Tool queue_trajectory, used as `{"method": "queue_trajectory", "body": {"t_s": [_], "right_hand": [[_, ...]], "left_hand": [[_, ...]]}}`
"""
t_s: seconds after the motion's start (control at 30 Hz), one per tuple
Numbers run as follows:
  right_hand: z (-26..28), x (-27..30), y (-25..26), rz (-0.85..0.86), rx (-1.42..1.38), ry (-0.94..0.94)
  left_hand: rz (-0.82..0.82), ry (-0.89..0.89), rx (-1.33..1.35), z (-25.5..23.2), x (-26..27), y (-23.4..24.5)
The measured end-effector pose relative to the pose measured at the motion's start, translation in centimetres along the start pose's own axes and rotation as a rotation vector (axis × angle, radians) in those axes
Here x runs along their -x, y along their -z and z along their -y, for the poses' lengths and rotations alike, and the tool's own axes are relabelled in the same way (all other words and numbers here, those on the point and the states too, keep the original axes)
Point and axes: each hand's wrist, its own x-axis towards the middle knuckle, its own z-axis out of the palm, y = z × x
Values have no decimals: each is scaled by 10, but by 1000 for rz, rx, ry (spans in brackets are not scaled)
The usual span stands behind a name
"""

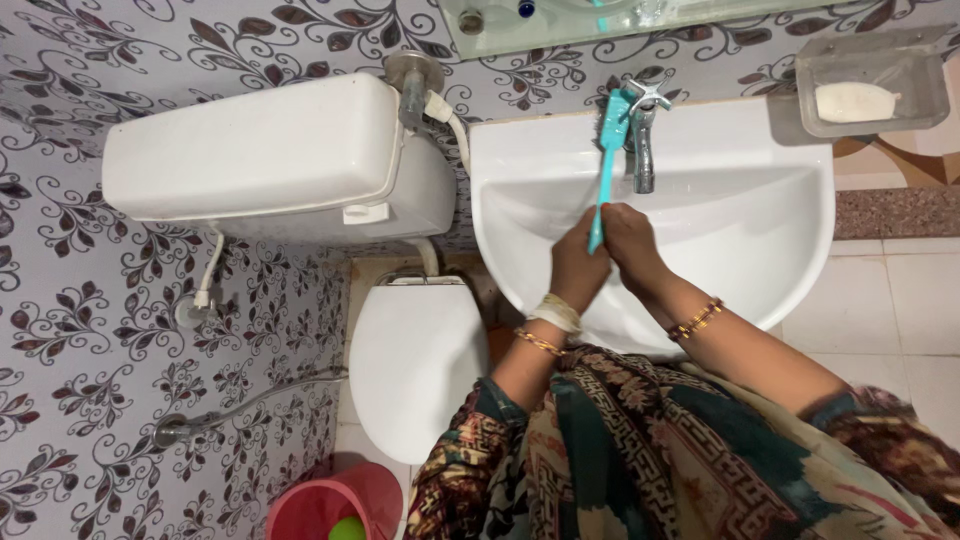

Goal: The person cleans the surfaces of a bathroom sink and faucet by hand using a brush.

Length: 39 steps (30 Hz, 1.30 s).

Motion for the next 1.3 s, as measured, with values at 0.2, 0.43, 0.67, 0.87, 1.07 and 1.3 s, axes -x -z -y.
{"method": "queue_trajectory", "body": {"t_s": [0.2,0.43,0.67,0.87,1.07,1.3], "right_hand": [[-17,-45,-77,127,446,-134],[15,-30,-65,86,320,-254],[-3,10,12,-93,70,18],[-10,-35,-62,250,1217,242],[2,10,-16,1,256,-217],[-8,23,-15,-53,420,-133]], "left_hand": [[-192,394,346,1,13,68],[-157,295,425,-2,8,50],[28,180,235,-32,6,3],[-184,337,361,-3,20,49],[-86,285,360,-16,33,9],[-75,369,303,-8,43,3]]}}
